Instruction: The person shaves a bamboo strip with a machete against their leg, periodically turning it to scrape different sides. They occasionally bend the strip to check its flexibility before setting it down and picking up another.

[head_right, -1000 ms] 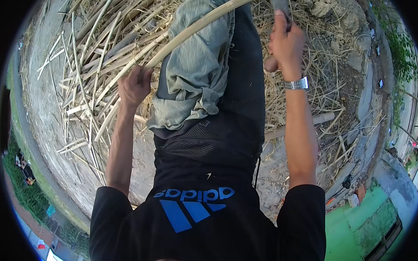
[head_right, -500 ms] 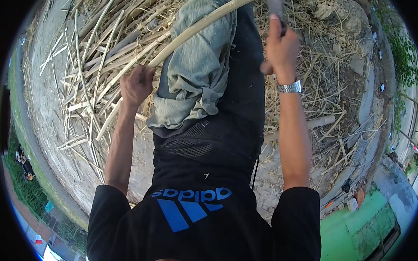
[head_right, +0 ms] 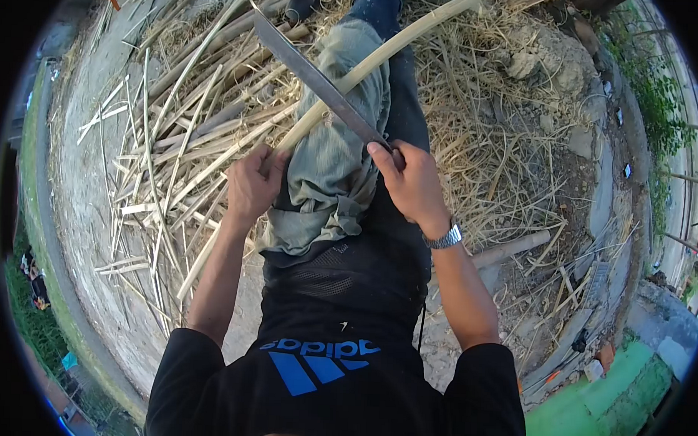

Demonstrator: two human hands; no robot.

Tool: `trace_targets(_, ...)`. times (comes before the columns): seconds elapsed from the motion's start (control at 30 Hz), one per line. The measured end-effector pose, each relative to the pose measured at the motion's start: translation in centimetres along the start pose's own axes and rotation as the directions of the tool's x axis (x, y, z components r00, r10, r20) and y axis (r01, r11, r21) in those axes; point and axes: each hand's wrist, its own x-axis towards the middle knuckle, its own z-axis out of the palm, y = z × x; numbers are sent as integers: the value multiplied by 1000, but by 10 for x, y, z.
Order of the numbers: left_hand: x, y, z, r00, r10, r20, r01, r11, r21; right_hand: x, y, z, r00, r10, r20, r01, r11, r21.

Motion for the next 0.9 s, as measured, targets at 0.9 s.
trace_targets(0.9, -13, -93, -35, 968, 34, 250, -13, 996, -85, 57, 22, -71, 948, -82, -306, 14, 976, -219)
